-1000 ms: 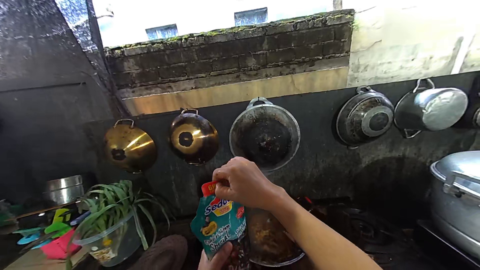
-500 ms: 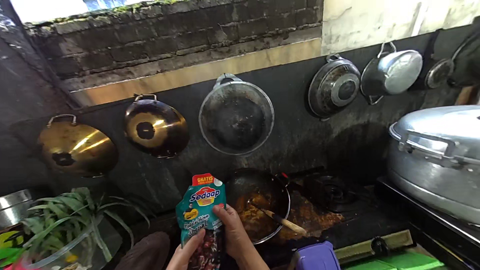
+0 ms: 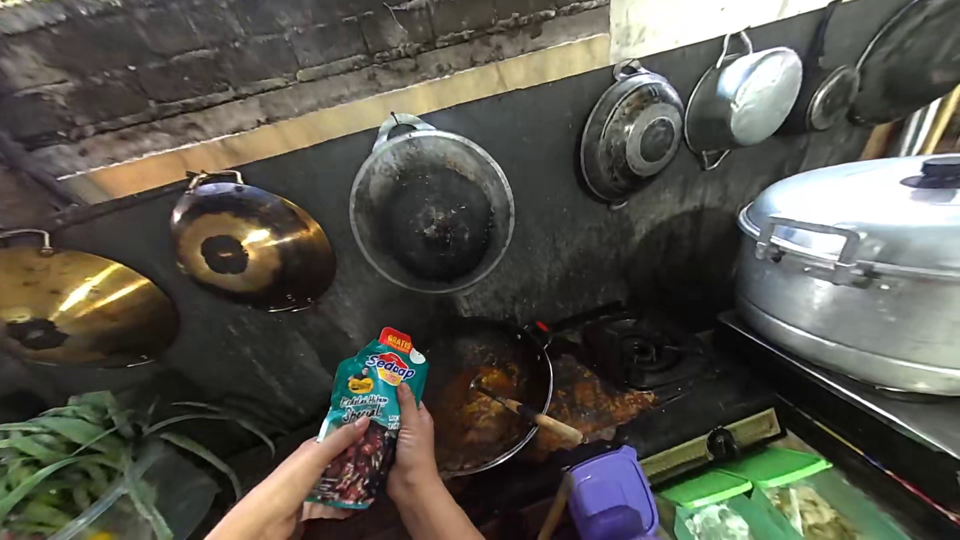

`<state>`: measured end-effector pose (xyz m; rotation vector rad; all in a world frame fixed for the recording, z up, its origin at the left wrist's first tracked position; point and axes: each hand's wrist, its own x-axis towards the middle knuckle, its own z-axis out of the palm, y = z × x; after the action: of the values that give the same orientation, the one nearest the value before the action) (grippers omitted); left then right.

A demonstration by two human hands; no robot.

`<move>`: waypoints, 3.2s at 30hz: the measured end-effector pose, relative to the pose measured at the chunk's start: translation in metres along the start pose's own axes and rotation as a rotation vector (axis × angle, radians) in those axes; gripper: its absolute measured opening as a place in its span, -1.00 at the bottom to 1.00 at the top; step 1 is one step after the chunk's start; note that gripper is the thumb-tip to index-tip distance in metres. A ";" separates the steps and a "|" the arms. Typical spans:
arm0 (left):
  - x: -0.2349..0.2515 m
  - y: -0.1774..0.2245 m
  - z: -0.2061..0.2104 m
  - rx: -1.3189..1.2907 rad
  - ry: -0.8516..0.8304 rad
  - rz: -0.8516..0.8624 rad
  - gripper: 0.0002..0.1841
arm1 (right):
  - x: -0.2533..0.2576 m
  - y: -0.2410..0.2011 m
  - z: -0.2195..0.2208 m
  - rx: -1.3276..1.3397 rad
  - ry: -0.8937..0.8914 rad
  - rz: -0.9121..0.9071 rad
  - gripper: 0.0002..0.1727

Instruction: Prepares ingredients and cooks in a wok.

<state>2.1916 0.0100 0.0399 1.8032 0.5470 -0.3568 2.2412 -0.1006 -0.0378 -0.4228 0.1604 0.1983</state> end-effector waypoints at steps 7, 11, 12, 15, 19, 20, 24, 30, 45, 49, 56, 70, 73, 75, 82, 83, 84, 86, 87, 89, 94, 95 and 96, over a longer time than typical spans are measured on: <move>0.007 0.014 -0.007 0.054 -0.033 -0.007 -0.51 | 0.005 0.008 -0.001 -0.006 0.049 -0.083 -0.41; 0.011 0.016 -0.010 0.076 -0.038 -0.001 -0.51 | 0.007 0.008 -0.005 0.045 0.016 -0.052 -0.43; 0.012 0.016 -0.012 0.082 -0.046 0.003 -0.50 | 0.008 0.006 -0.004 0.074 -0.006 -0.020 -0.46; 0.012 0.017 -0.017 0.104 -0.070 0.005 -0.49 | 0.011 -0.004 -0.003 0.167 -0.059 0.091 -0.55; 0.011 0.018 -0.021 0.142 -0.068 -0.006 -0.53 | 0.016 -0.006 -0.001 0.183 -0.040 0.127 -0.53; 0.011 0.018 -0.022 0.148 -0.064 -0.008 -0.53 | 0.016 -0.006 0.001 0.190 -0.030 0.125 -0.53; 0.008 0.019 -0.020 0.154 -0.061 0.008 -0.55 | 0.017 -0.004 0.005 0.198 0.016 0.111 -0.50; 0.007 0.022 -0.021 0.169 -0.064 0.045 -0.56 | 0.020 -0.002 0.009 0.184 0.061 0.084 -0.44; 0.004 0.023 -0.024 0.248 -0.012 0.102 -0.53 | 0.012 0.004 0.009 0.183 -0.020 0.055 -0.61; 0.004 0.021 -0.025 0.241 -0.007 0.106 -0.53 | 0.012 0.005 0.009 0.165 0.002 0.056 -0.54; 0.007 0.019 -0.028 0.238 0.008 0.118 -0.55 | 0.016 0.012 0.009 0.150 0.026 0.032 -0.30; 0.004 0.033 -0.038 0.308 0.008 0.102 -0.58 | 0.025 0.004 0.013 0.343 -0.071 0.152 -0.52; 0.006 0.032 -0.036 0.308 0.007 0.116 -0.58 | 0.026 0.003 0.016 0.289 -0.016 0.136 -0.47; 0.006 0.034 -0.034 0.308 0.021 0.109 -0.58 | 0.027 0.002 0.018 0.272 0.015 0.125 -0.44; 0.008 0.037 -0.032 0.303 0.019 0.136 -0.60 | 0.032 0.002 0.021 0.273 0.045 0.084 -0.29; 0.008 0.037 -0.031 0.300 0.019 0.135 -0.60 | 0.032 0.002 0.022 0.274 0.047 0.079 -0.28; 0.008 0.038 -0.031 0.297 0.020 0.134 -0.60 | 0.032 0.001 0.022 0.276 0.045 0.074 -0.27; 0.007 0.039 -0.031 0.306 0.018 0.124 -0.59 | 0.031 0.000 0.023 0.282 0.045 0.073 -0.24; 0.007 0.040 -0.031 0.326 0.014 0.114 -0.58 | 0.031 -0.001 0.024 0.285 0.048 0.074 -0.24; 0.005 0.044 -0.030 0.404 0.010 0.100 -0.55 | 0.030 -0.002 0.025 0.285 0.057 0.073 -0.24; 0.013 0.052 -0.028 0.723 0.132 0.194 -0.42 | 0.030 -0.004 0.025 0.301 0.067 0.046 -0.25; 0.013 0.055 -0.025 0.774 0.175 0.227 -0.38 | 0.030 -0.004 0.026 0.301 0.072 0.041 -0.24; 0.014 0.059 -0.021 0.813 0.213 0.266 -0.35 | 0.030 -0.004 0.026 0.300 0.078 0.039 -0.23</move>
<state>2.2342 0.0190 0.0870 2.6883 0.3090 -0.2117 2.2741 -0.0890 -0.0186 -0.1292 0.2705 0.1925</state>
